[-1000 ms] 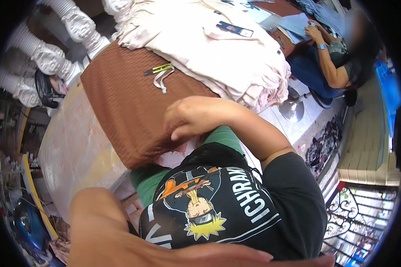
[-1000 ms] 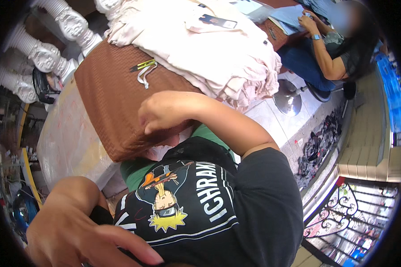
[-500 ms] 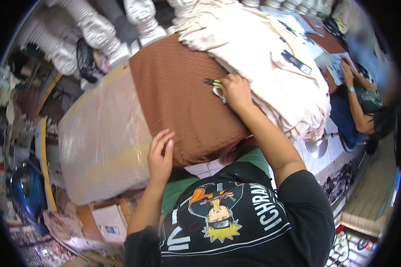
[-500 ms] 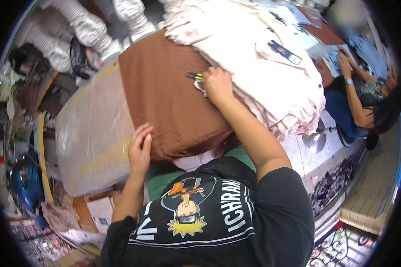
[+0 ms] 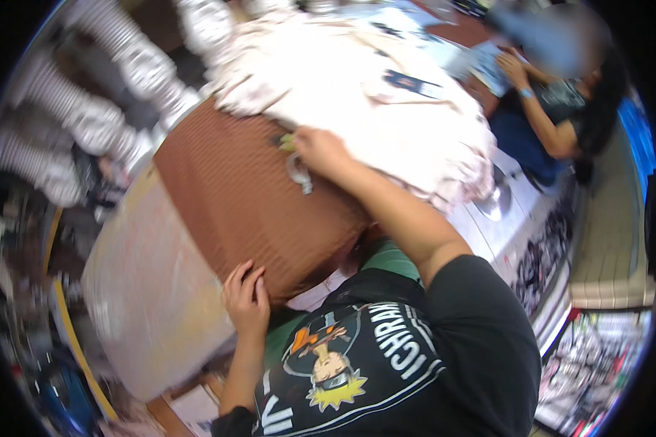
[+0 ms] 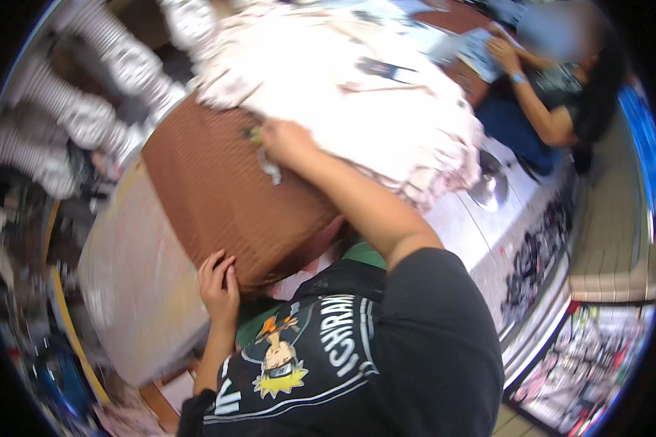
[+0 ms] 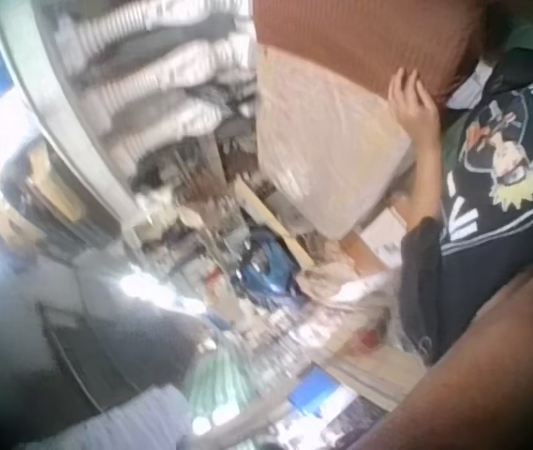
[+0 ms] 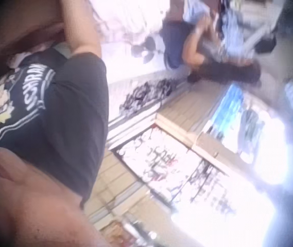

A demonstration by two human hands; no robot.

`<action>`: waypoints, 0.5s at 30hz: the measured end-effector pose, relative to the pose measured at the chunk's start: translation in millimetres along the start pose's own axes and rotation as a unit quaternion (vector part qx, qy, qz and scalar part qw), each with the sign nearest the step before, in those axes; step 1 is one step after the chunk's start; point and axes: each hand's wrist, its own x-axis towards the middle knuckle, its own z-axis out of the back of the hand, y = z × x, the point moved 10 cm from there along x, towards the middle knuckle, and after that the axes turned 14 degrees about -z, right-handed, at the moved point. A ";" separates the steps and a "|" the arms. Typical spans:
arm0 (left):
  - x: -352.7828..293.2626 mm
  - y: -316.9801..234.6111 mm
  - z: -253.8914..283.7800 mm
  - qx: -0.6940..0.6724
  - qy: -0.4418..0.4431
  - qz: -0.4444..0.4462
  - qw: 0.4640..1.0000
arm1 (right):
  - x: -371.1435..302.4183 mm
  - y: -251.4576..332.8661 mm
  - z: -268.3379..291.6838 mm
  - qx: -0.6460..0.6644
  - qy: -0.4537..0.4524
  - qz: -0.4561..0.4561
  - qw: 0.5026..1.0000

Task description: The person uses shears to trim loose threads from a shirt and then folds the shirt over a piece of cardboard on a table.

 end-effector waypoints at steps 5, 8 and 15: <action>12.3 -0.4 2.3 0.016 -0.009 0.011 1.000 | 19.2 -20.5 9.3 0.321 0.193 -0.154 0.914; 9.1 -5.6 5.7 0.017 -0.010 -0.004 1.000 | 6.9 25.3 37.9 0.395 0.238 -0.134 0.877; 9.0 -5.5 -1.9 0.034 0.007 -0.005 0.999 | 37.0 -3.7 48.8 0.368 0.241 -0.081 0.895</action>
